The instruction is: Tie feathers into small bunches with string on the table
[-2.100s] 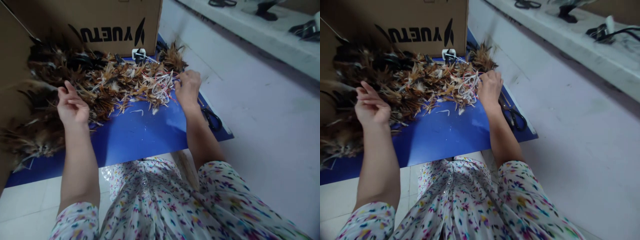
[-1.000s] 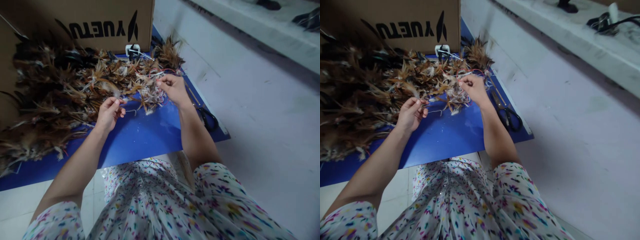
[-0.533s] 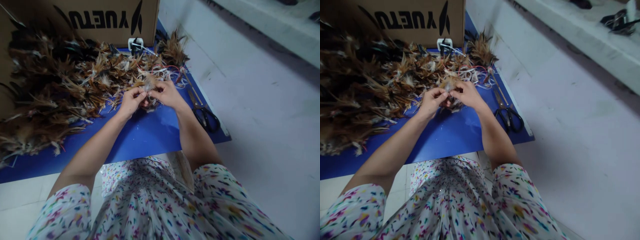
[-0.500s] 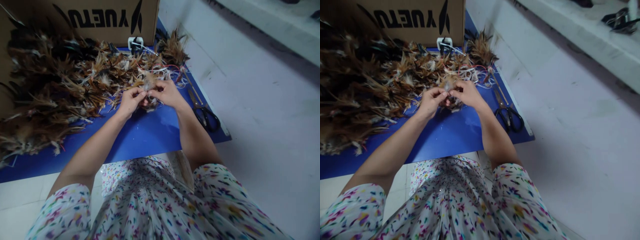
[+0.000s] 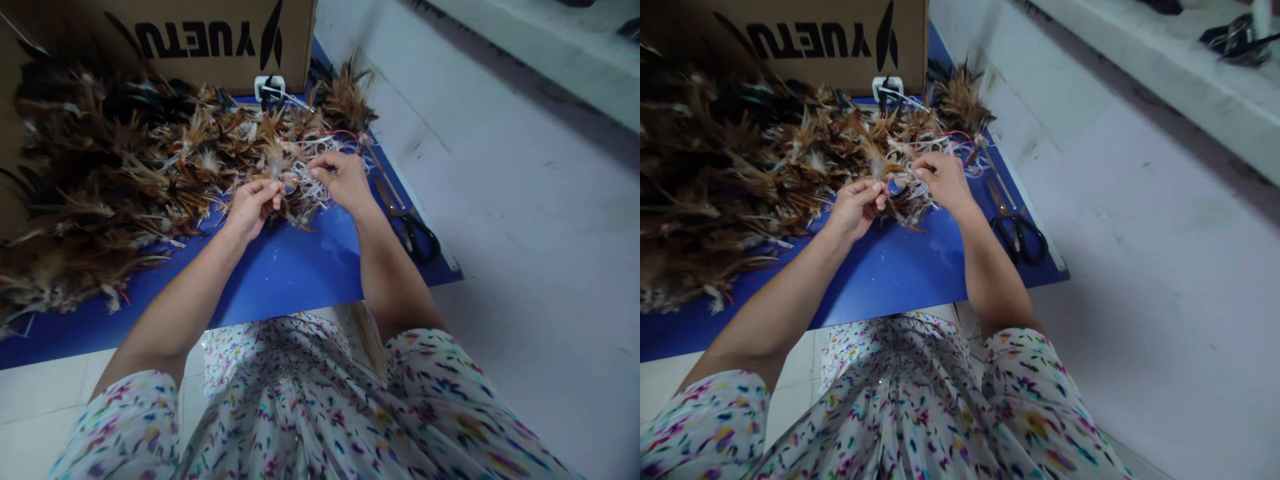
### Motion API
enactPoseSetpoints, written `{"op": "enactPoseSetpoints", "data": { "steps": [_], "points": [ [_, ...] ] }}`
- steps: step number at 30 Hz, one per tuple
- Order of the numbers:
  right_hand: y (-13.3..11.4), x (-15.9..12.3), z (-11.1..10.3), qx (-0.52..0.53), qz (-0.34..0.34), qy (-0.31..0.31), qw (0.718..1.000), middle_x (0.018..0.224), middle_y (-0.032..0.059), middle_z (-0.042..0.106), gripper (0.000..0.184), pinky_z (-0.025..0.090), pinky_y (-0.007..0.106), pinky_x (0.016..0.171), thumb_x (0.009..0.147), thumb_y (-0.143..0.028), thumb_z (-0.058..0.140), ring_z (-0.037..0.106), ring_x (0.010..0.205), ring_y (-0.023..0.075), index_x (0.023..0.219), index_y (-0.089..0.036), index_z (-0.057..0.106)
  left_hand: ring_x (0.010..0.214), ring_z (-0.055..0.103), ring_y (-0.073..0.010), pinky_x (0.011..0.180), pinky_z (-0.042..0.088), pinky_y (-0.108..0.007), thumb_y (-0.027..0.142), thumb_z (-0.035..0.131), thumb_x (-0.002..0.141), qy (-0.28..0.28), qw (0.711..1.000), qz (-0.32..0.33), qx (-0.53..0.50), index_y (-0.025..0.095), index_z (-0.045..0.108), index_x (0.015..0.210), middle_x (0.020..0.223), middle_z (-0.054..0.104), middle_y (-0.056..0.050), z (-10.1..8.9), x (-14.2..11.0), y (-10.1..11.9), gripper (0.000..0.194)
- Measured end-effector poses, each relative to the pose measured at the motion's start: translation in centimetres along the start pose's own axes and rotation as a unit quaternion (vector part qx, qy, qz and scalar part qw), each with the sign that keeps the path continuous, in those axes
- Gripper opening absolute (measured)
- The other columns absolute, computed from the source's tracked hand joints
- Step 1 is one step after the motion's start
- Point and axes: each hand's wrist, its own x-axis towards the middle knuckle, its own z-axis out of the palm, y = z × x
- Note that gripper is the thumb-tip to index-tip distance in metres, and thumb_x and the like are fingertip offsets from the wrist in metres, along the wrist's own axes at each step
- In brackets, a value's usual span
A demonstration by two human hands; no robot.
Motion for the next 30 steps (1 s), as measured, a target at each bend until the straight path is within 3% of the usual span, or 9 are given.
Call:
{"op": "enactPoseSetpoints", "data": {
  "steps": [10,19,30],
  "points": [
    [0.61,0.05,0.02,-0.085,-0.026,0.038,0.995,0.096,0.0059,0.074,0.037,0.049,0.045,0.099,0.098,-0.054,0.051,0.066,0.098,0.0252,0.091,-0.024,0.072,0.044,0.048,-0.0022,0.044,0.039,-0.013,0.009,0.070,0.081,-0.018,0.996,-0.088,0.001,0.010,0.072,0.071,0.062,0.064,-0.002,0.03,-0.23,0.00,0.010],
    [0.59,-0.05,-0.19,-0.147,-0.014,0.030,0.989,0.100,0.0082,0.072,0.031,0.046,0.050,0.102,0.101,-0.048,0.048,0.064,0.106,0.0288,0.100,-0.026,0.071,0.041,0.040,0.0007,0.039,0.030,-0.012,0.008,0.072,0.080,-0.027,0.991,-0.127,0.003,0.009,0.069,0.069,0.061,0.062,-0.001,0.63,-0.54,0.79,0.012],
    [1.05,-0.02,-0.35,-0.146,-0.013,0.026,0.989,0.099,0.0084,0.073,0.022,0.044,0.049,0.104,0.099,-0.037,0.051,0.065,0.104,0.0291,0.095,-0.026,0.070,0.039,0.038,0.0006,0.038,0.029,-0.011,0.006,0.069,0.078,-0.034,0.990,-0.140,-0.012,0.009,0.070,0.069,0.060,0.062,-0.001,-0.13,-0.24,0.70,0.009]
  ]
}}
